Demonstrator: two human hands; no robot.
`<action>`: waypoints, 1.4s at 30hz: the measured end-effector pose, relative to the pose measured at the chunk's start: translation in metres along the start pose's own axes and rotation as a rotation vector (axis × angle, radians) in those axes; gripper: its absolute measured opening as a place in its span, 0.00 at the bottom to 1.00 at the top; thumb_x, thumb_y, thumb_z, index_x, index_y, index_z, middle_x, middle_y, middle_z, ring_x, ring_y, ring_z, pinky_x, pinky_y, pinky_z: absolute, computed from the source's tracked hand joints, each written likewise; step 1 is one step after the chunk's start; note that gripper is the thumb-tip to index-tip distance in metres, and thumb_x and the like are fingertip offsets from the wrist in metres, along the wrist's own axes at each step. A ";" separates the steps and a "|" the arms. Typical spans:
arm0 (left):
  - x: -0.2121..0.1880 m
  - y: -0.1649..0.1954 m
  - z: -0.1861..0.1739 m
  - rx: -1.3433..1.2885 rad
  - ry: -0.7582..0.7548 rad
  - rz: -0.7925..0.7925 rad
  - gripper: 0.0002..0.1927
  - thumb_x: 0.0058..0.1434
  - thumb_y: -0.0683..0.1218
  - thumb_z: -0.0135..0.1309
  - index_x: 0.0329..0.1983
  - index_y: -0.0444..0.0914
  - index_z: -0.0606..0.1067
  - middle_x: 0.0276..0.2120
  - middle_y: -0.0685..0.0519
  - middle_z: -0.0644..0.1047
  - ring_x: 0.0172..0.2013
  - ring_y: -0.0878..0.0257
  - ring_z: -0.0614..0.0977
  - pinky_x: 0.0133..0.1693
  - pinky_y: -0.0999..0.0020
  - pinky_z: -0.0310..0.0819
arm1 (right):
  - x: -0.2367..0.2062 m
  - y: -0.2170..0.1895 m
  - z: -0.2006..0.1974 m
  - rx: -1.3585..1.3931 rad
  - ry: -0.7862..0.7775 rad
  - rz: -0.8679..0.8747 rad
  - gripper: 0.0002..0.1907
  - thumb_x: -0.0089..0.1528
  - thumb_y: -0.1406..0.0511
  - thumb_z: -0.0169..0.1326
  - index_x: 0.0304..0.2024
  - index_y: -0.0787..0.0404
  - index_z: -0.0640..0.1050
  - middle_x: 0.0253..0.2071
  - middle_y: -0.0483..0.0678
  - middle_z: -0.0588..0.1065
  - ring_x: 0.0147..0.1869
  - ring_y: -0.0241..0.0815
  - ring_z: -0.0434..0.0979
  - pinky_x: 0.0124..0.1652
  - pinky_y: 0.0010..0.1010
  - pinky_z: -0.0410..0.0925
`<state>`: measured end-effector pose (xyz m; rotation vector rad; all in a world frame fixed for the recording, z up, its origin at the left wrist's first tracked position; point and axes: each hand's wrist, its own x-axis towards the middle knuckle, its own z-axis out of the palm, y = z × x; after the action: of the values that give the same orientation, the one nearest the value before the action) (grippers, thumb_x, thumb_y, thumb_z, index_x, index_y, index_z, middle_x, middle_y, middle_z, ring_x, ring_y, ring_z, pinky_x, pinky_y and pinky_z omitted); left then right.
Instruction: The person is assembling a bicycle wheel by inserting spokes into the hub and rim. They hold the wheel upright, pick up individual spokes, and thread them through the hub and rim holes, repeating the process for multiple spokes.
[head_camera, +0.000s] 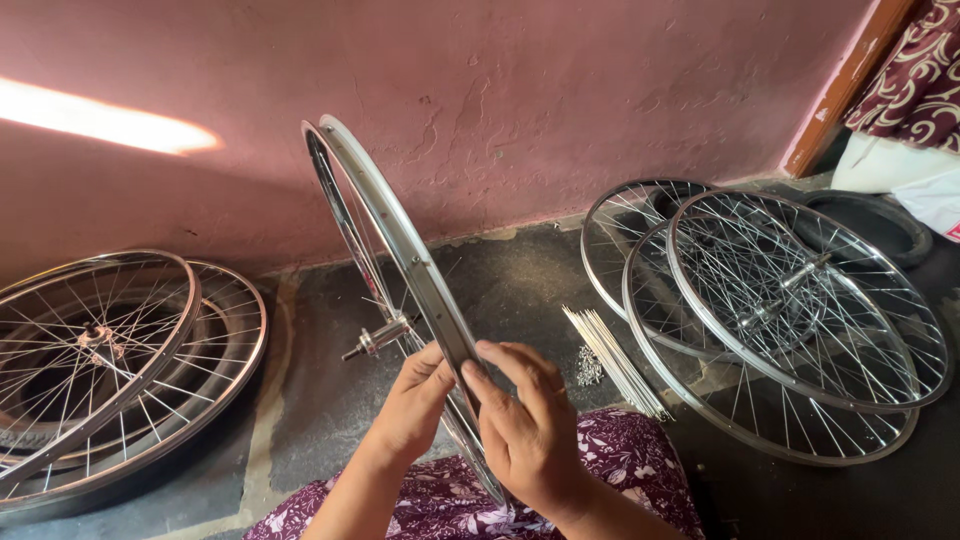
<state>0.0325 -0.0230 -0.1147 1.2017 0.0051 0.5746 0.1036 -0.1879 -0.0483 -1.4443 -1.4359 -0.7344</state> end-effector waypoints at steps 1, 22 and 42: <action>0.000 0.001 0.002 -0.015 -0.007 -0.004 0.14 0.68 0.48 0.55 0.50 0.35 0.79 0.42 0.57 0.80 0.44 0.69 0.78 0.49 0.70 0.73 | 0.001 -0.001 0.000 -0.004 0.004 -0.004 0.18 0.62 0.73 0.57 0.56 0.65 0.78 0.60 0.55 0.73 0.64 0.53 0.74 0.60 0.40 0.70; 0.002 0.014 0.010 -0.059 -0.053 0.011 0.13 0.65 0.47 0.58 0.50 0.37 0.79 0.42 0.56 0.81 0.45 0.67 0.80 0.51 0.67 0.73 | -0.024 0.012 0.005 0.341 -0.010 0.160 0.23 0.69 0.70 0.48 0.68 0.60 0.69 0.68 0.57 0.65 0.66 0.47 0.74 0.61 0.33 0.76; -0.002 0.008 0.009 0.143 -0.033 0.056 0.13 0.71 0.50 0.54 0.45 0.35 0.80 0.38 0.57 0.80 0.43 0.68 0.79 0.49 0.68 0.73 | -0.065 0.052 -0.007 0.607 0.478 0.177 0.28 0.72 0.55 0.49 0.70 0.63 0.65 0.65 0.58 0.71 0.63 0.47 0.74 0.62 0.43 0.72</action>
<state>0.0300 -0.0297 -0.1055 1.3534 -0.0158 0.6116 0.1467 -0.2139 -0.1151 -0.8371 -1.0171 -0.4335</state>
